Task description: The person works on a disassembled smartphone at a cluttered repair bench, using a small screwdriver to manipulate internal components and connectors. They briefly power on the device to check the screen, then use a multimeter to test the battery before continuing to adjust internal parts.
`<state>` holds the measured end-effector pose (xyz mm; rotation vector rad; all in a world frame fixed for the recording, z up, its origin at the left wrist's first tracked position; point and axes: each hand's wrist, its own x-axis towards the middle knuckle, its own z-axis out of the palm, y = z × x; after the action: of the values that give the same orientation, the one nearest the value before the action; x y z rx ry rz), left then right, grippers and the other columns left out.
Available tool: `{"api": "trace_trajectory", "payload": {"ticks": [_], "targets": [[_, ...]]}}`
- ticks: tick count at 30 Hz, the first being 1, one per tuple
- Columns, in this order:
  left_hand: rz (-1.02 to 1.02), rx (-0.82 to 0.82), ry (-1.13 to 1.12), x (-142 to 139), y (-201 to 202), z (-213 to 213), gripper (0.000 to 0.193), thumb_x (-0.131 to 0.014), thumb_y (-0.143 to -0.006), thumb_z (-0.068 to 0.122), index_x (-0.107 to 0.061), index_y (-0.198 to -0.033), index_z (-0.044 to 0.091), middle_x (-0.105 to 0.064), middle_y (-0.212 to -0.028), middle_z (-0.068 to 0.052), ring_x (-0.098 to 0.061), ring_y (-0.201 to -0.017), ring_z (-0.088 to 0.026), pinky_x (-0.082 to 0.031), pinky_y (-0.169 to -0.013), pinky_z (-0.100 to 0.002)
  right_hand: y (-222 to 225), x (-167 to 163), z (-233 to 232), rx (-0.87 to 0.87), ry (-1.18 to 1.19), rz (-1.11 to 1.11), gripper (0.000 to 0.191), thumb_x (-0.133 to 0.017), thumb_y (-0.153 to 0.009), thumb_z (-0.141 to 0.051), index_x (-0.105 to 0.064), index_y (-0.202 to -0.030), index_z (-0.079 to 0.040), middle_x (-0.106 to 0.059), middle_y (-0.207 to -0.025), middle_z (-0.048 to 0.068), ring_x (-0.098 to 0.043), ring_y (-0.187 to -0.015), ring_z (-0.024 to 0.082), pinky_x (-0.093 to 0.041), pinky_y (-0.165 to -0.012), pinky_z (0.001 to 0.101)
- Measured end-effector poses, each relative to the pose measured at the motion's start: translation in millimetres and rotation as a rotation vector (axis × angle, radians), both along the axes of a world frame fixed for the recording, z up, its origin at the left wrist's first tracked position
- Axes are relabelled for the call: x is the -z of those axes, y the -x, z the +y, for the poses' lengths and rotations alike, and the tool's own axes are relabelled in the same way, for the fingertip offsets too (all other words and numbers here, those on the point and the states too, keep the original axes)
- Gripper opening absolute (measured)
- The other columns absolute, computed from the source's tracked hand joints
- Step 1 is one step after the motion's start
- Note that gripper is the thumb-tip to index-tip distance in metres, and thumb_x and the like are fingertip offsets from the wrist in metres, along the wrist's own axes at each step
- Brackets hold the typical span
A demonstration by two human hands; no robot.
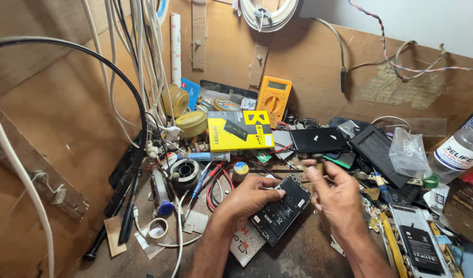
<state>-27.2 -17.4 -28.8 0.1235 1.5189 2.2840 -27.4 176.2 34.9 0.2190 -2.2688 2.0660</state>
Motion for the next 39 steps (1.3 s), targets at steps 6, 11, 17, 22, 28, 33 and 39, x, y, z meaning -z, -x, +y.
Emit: {"api": "trace_trajectory", "payload": {"ticks": [6, 11, 17, 22, 28, 33, 39], "targets": [[-0.016, -0.018, 0.027, -2, 1, 1, 0.034, -0.065, -0.093, 0.010, -0.073, -0.122, -0.007, -0.078, -0.091, -0.009, -0.071, -0.070, -0.010, -0.058, -0.061, -0.025, -2, -11, 2, 0.074, 0.116, 0.119, 0.029, -0.056, -0.104, -0.022, -0.071, -0.119, -0.003, -0.070, -0.093, 0.003, -0.058, -0.072, 0.006, -0.051, -0.061, 0.0249], [-0.052, -0.033, -0.008, -5, -1, 1, 0.034, -0.063, -0.092, 0.009, -0.072, -0.121, -0.005, -0.076, -0.088, -0.008, -0.071, -0.068, -0.010, -0.058, -0.059, -0.025, -4, -11, -3, 0.184, -0.116, 0.342, 0.028, -0.061, -0.108, -0.020, -0.075, -0.119, 0.002, -0.063, -0.095, 0.007, -0.052, -0.083, 0.009, -0.042, -0.073, 0.0248], [-0.005, -0.070, -0.022, -2, 2, 2, 0.034, -0.064, -0.093, 0.008, -0.072, -0.123, -0.005, -0.077, -0.091, -0.008, -0.071, -0.072, -0.009, -0.057, -0.063, -0.023, 1, -6, -11, 0.198, 0.143, 0.403, 0.022, -0.062, -0.106, -0.018, -0.066, -0.108, 0.004, -0.073, -0.097, 0.015, -0.070, -0.078, 0.018, -0.060, -0.073, 0.0313], [0.019, -0.080, -0.023, 3, 3, 3, 0.033, -0.064, -0.094, 0.008, -0.072, -0.122, -0.005, -0.078, -0.093, -0.007, -0.071, -0.073, -0.009, -0.057, -0.065, -0.022, 0, -3, -21, 0.146, 0.185, 0.423, 0.019, -0.058, -0.107, -0.013, -0.057, -0.112, 0.006, -0.074, -0.099, 0.020, -0.076, -0.085, 0.025, -0.066, -0.077, 0.0376], [0.032, -0.066, -0.036, 4, 4, 4, 0.033, -0.063, -0.094, 0.008, -0.072, -0.123, -0.005, -0.077, -0.093, -0.007, -0.071, -0.073, -0.009, -0.057, -0.066, -0.023, -10, -4, -31, 0.131, 0.117, 0.446, 0.039, -0.060, -0.102, 0.000, -0.035, -0.131, 0.006, -0.071, -0.107, 0.023, -0.076, -0.094, 0.026, -0.063, -0.083, 0.0383], [0.027, -0.045, -0.051, 4, 4, 2, 0.032, -0.062, -0.094, 0.008, -0.073, -0.122, -0.005, -0.077, -0.092, -0.007, -0.071, -0.073, -0.009, -0.057, -0.065, -0.023, -17, -6, -36, 0.094, 0.080, 0.469, 0.062, -0.057, -0.098, 0.005, -0.023, -0.149, -0.002, -0.069, -0.108, 0.022, -0.074, -0.095, 0.024, -0.065, -0.086, 0.0366], [0.049, -0.052, -0.047, 4, 4, 2, 0.032, -0.063, -0.094, 0.007, -0.073, -0.122, -0.005, -0.078, -0.093, -0.006, -0.070, -0.075, -0.008, -0.057, -0.067, -0.022, -21, -3, -37, 0.021, 0.017, 0.520, 0.061, -0.053, -0.100, 0.007, -0.023, -0.152, -0.004, -0.066, -0.114, 0.019, -0.072, -0.104, 0.023, -0.060, -0.095, 0.0328]]}}
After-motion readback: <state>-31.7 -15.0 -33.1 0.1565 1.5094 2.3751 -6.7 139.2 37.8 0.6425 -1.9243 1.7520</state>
